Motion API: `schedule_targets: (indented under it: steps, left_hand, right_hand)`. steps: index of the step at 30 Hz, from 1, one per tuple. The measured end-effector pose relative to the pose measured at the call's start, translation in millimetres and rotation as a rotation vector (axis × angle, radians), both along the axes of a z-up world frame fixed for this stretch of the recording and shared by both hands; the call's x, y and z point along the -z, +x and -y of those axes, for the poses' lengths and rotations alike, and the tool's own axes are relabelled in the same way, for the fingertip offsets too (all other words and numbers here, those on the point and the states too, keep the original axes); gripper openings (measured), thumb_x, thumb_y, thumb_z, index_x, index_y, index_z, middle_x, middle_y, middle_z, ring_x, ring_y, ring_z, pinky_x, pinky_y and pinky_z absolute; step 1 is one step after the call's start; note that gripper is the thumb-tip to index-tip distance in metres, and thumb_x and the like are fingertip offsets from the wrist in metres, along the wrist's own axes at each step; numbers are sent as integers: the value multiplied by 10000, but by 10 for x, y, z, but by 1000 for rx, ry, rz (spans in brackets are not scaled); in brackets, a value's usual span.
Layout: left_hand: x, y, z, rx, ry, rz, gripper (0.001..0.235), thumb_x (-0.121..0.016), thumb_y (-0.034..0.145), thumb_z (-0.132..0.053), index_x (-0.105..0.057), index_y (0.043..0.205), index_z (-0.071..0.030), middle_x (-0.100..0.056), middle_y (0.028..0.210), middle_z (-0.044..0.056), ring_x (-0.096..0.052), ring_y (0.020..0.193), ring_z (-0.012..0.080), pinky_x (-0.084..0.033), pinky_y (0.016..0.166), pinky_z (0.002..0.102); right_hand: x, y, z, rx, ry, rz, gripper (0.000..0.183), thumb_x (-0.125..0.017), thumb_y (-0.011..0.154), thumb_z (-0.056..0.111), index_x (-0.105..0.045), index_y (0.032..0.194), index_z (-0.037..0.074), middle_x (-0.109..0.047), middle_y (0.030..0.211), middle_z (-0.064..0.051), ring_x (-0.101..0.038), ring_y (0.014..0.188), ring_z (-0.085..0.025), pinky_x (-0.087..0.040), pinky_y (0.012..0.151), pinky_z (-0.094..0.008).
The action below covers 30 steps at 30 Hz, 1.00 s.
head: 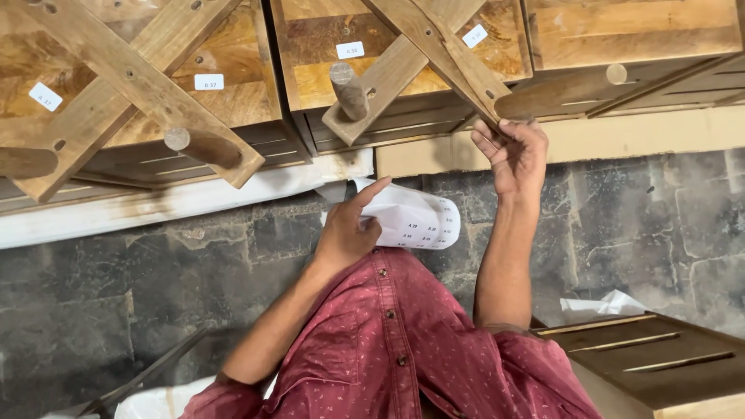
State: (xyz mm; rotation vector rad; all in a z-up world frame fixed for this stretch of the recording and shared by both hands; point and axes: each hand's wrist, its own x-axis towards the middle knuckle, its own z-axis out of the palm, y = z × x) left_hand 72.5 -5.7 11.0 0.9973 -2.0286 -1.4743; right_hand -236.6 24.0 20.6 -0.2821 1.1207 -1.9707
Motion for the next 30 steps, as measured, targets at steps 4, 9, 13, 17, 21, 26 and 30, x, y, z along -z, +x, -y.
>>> schedule_targets:
  steps: [4,9,13,17,21,26,30]
  left_hand:
    - [-341,-206,60,116,-363,60,889,-634,694,51,-440,1553,-67,-455,1389,411,-635,541,172,-551,567,271]
    - [-799,-814,313,233,-786,64,1079,-587,634,184,-267,1633,-68,-112,1677,365,-624,530,187,-449,383,270]
    - [-289,-1569,735,201,-891,280,1115,-614,621,143,-258,1644,-119,-107,1697,266,-632,508,166,-463,377,255]
    - [21,-1733,882,190,-955,376,1067,-716,639,-49,-319,1622,-176,-162,1698,179,-639,554,233,-479,445,353]
    - [-141,-1699,861,210,-902,410,1022,-709,638,-46,-379,1592,-208,-203,1690,141,-635,517,216,-488,418,327]
    - [-149,-1689,871,239,-863,405,1053,-706,623,-33,-372,1605,-213,-186,1696,158,-650,544,218,-500,429,319]
    - [-107,-1711,909,220,-887,395,1057,-725,623,-50,-373,1601,-239,-194,1686,133,-685,595,262,-512,446,349]
  right_hand:
    - [114,-107,17,-27,-36,117,156,-610,824,-30,-577,976,-41,-717,973,-219,-749,909,-357,-636,870,-458]
    - [376,-253,28,-40,-15,286,123,-657,820,-31,-621,936,-12,-669,845,-153,-653,751,-287,-546,736,-401]
    - [526,-241,-1,-67,-2,302,134,-666,753,-15,-617,873,19,-611,739,-103,-580,656,-257,-490,648,-380]
    - [725,-297,39,-148,-87,254,132,-678,715,37,-610,827,50,-546,641,-74,-480,529,-229,-407,535,-357]
    - [219,66,-37,-58,-3,231,117,-653,726,12,-619,836,36,-598,702,-83,-554,606,-234,-461,604,-370]
    - [332,-5,0,-48,61,243,132,-633,732,20,-628,863,19,-628,758,-105,-594,667,-251,-488,669,-371]
    - [978,-270,59,-11,-45,214,117,-653,728,24,-586,815,63,-567,697,-70,-519,584,-234,-440,601,-371]
